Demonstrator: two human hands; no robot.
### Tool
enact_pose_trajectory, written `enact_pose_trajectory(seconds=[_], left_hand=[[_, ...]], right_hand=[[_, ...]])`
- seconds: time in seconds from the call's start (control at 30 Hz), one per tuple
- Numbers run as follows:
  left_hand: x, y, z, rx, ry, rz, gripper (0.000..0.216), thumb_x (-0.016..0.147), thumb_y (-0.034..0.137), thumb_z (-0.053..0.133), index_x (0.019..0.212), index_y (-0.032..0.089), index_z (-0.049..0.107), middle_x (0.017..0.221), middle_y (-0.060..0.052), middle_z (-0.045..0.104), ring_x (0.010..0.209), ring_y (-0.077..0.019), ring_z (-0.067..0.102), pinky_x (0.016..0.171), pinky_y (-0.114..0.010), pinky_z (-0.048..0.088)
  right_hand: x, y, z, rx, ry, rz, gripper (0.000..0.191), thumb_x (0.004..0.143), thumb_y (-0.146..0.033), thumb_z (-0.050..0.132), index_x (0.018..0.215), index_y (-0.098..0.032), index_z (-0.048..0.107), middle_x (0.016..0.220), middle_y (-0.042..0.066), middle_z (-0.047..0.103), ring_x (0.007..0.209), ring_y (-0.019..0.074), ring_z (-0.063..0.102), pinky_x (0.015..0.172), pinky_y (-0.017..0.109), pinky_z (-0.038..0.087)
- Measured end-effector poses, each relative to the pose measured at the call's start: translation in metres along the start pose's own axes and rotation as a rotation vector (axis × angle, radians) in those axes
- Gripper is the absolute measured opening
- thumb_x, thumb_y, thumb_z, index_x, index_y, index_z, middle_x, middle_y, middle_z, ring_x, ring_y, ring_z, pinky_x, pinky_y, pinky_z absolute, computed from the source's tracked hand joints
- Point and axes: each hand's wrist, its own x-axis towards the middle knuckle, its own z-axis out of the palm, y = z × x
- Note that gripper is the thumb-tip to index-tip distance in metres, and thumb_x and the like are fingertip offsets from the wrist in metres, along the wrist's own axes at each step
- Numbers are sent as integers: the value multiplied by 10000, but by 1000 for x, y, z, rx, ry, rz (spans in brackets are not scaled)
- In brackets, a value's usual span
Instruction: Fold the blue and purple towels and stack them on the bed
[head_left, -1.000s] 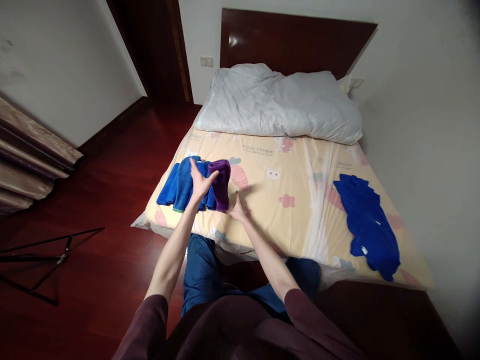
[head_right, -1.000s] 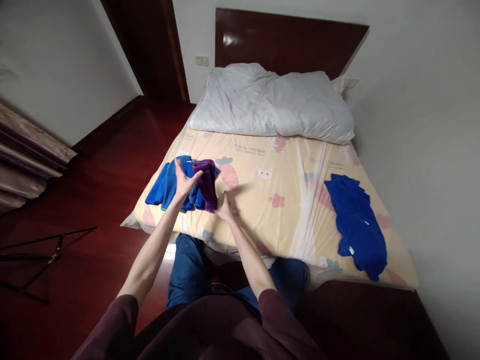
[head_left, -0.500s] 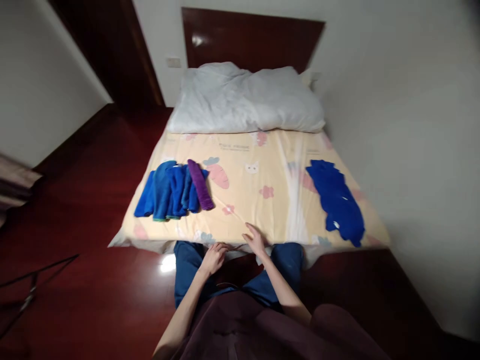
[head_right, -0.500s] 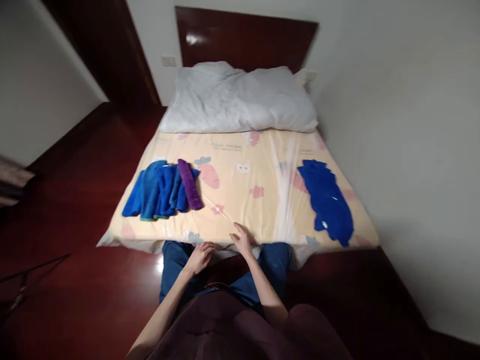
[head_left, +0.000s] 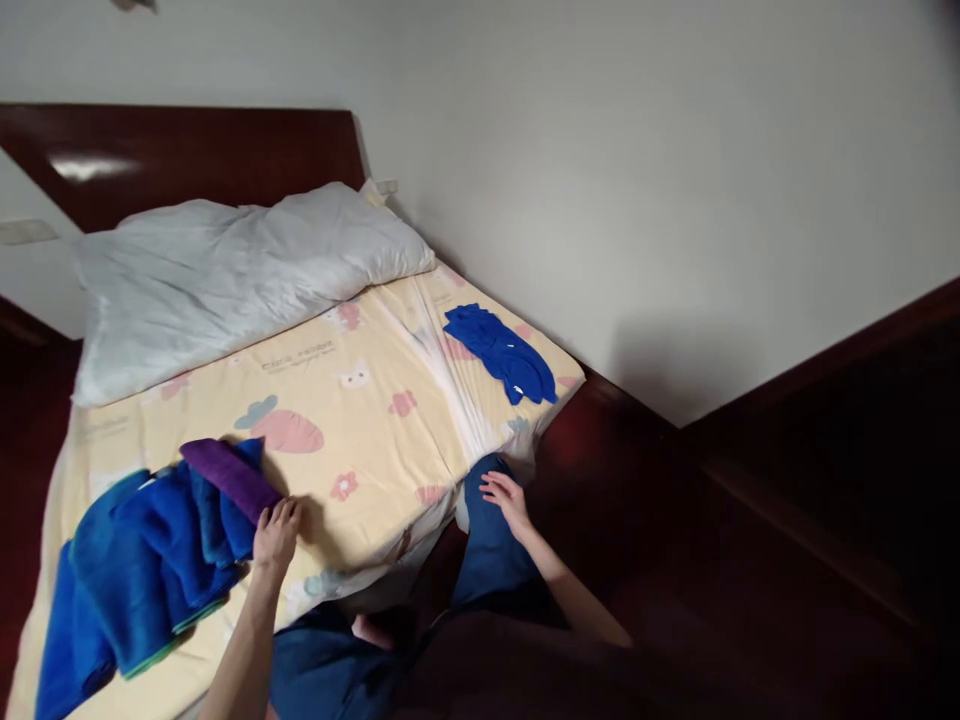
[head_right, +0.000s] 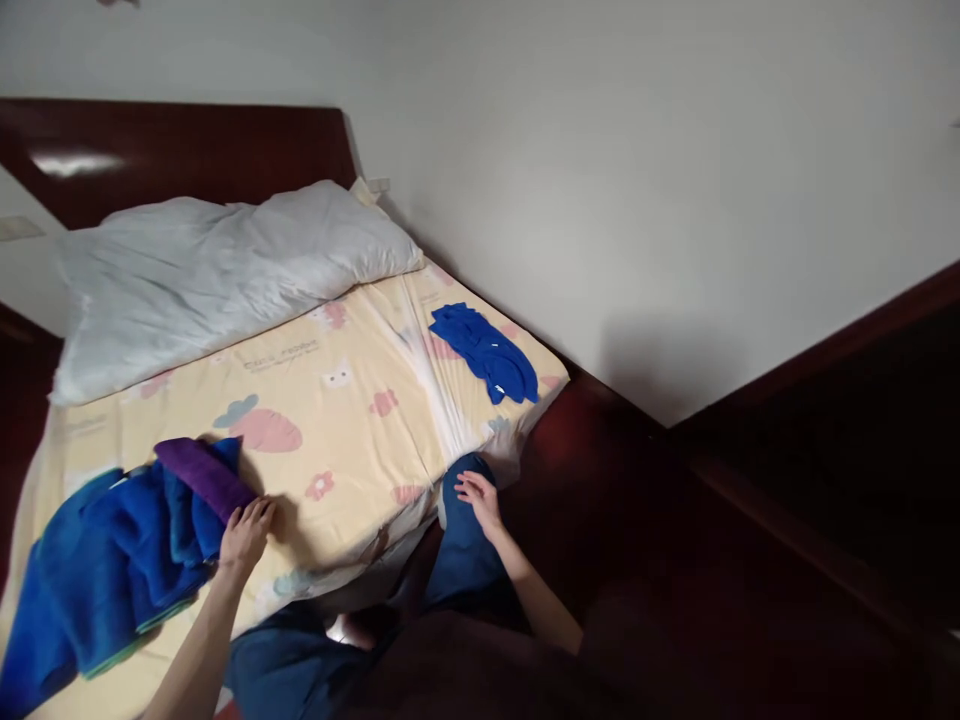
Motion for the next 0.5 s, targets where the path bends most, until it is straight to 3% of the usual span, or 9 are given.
enact_pose_trajectory(seconds=[0.17,0.27,0.4,0.5], left_hand=[[-17,-12,8,96,23,3,605,709,7,486,1221,171,764,1347,-158,694,1338,-290,598,1194,-488,370],[-25,1,15,82,97,-32,607,755,36,458,1293,127,722,1383,-169,669,1385,-322,550,1215,-538,334],[-66,62,28,-133,260,42,687,836,139,418,1504,210,561,1383,-131,669,1435,-333,495,1205,-547,377],[-123,123,35,-347,239,210,685,875,210,455,1551,317,500,1326,-91,696,1296,-326,625,1079,-508,534]], right_hand=[[69,-20,-48,-3,255,25,513,702,-572,727,1063,-207,702,1216,136,736,960,288,757,762,426,641],[122,-41,-73,-97,411,-15,447,702,-442,715,1065,-181,720,1189,123,740,995,270,725,810,384,612],[184,-71,-97,-221,489,-49,504,746,-296,639,1222,-147,712,1053,83,751,950,224,699,909,343,553],[214,-83,-102,-219,486,-47,526,779,-237,593,1275,-97,695,1023,73,738,874,170,681,892,276,520]])
